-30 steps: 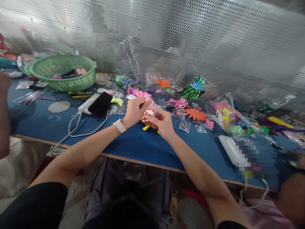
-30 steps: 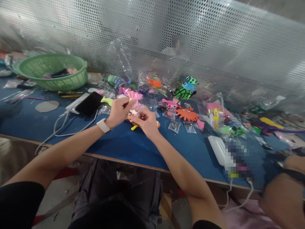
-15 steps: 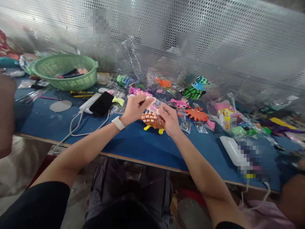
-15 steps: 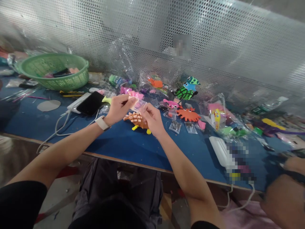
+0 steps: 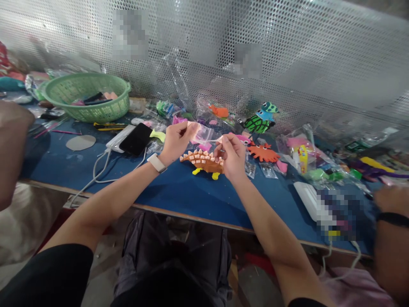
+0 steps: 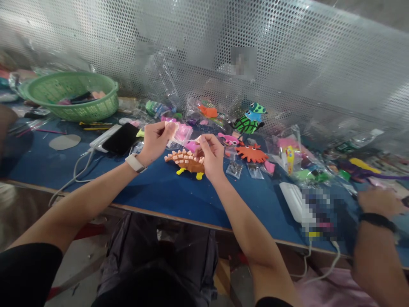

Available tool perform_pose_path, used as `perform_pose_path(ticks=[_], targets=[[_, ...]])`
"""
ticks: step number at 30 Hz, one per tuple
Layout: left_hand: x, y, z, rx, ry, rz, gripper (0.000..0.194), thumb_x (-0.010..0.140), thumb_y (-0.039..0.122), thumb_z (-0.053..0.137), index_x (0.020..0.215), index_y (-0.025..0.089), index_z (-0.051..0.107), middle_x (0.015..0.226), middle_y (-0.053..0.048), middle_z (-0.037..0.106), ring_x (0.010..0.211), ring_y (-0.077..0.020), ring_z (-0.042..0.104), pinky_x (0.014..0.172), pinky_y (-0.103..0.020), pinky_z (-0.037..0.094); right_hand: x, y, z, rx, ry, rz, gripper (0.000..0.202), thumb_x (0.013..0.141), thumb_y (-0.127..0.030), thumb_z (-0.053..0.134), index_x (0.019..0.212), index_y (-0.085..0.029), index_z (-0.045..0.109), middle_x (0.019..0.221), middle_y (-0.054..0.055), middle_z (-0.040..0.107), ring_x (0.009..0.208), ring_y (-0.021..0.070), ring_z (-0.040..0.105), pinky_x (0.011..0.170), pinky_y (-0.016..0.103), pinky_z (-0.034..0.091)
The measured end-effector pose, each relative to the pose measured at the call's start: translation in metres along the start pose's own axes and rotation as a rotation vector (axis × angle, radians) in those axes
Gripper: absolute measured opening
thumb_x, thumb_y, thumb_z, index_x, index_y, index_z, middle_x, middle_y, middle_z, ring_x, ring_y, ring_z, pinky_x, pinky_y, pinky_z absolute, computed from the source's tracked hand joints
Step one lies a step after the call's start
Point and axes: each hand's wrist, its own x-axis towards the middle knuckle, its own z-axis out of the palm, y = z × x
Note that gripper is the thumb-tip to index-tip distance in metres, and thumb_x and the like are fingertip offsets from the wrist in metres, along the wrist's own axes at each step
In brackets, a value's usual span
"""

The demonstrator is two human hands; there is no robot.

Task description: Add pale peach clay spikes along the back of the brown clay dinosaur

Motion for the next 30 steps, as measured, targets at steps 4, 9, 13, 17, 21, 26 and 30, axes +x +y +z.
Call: perform_pose_path(ticks=[4,9,13,17,21,26,30], targets=[[0.002,-0.005,-0.001,-0.01,0.016,-0.012,0.074,0.111,0.074,0.062,0.063,0.02,0.046,0.057,0.004,0.042,0.057,-0.0099,0.032,0.055,-0.033,0.022,0.0,-0.002,0.001,0.014,0.015,0.012,0.058,0.081,-0.08,0.089,0.097,-0.031,0.064,0.095,-0.001,0.074,0.06,0.0128,0.064,0.047,0.033,0.046],[0.003,-0.006,-0.002,-0.032,0.009,-0.01,0.075,0.112,0.073,0.061,0.062,0.021,0.045,0.056,0.004,0.042,0.055,-0.0099,0.036,0.055,-0.033,0.023,0.002,0.0,0.0,0.018,0.014,0.031,0.062,0.077,-0.074,0.096,0.1,-0.032,0.058,0.092,-0.001,0.077,0.059,0.0144,0.068,0.047,0.033,0.047],[0.002,-0.005,-0.002,-0.048,-0.01,-0.002,0.075,0.112,0.074,0.062,0.062,0.02,0.045,0.054,0.004,0.042,0.053,-0.0092,0.036,0.053,-0.033,0.022,0.001,0.002,-0.001,0.041,-0.033,0.046,0.067,0.075,-0.068,0.099,0.102,-0.033,0.049,0.087,-0.005,0.076,0.058,0.0146,0.07,0.045,0.029,0.047],[0.003,-0.007,-0.002,-0.073,-0.008,-0.009,0.075,0.111,0.074,0.063,0.063,0.02,0.045,0.055,0.004,0.041,0.053,-0.0089,0.035,0.052,-0.031,0.022,0.0,0.002,0.0,0.064,-0.068,0.019,0.053,0.082,-0.062,0.097,0.114,-0.034,0.065,0.085,-0.006,0.072,0.059,0.0142,0.071,0.045,0.028,0.048],[0.005,-0.016,-0.002,-0.109,0.024,-0.04,0.074,0.111,0.073,0.063,0.064,0.02,0.044,0.059,0.003,0.041,0.056,-0.0091,0.036,0.051,-0.029,0.024,0.001,0.005,-0.002,0.079,-0.072,-0.016,0.042,0.088,-0.061,0.093,0.118,-0.035,0.081,0.09,-0.004,0.069,0.062,0.0117,0.068,0.047,0.028,0.051],[0.011,-0.034,-0.004,-0.158,0.072,-0.099,0.075,0.107,0.08,0.065,0.067,0.022,0.041,0.06,0.005,0.036,0.053,-0.0086,0.032,0.048,-0.027,0.024,0.002,0.009,-0.003,0.078,-0.103,-0.018,0.036,0.086,-0.061,0.097,0.105,-0.032,0.088,0.089,-0.002,0.075,0.066,0.0123,0.067,0.051,0.029,0.054],[0.015,-0.045,-0.008,-0.198,0.047,-0.173,0.074,0.105,0.079,0.068,0.069,0.023,0.039,0.06,0.006,0.033,0.05,-0.007,0.031,0.045,-0.025,0.026,0.001,0.008,0.0,0.11,-0.102,-0.029,0.046,0.092,-0.077,0.086,0.092,-0.03,0.085,0.092,0.0,0.079,0.069,0.0134,0.073,0.054,0.03,0.059]])
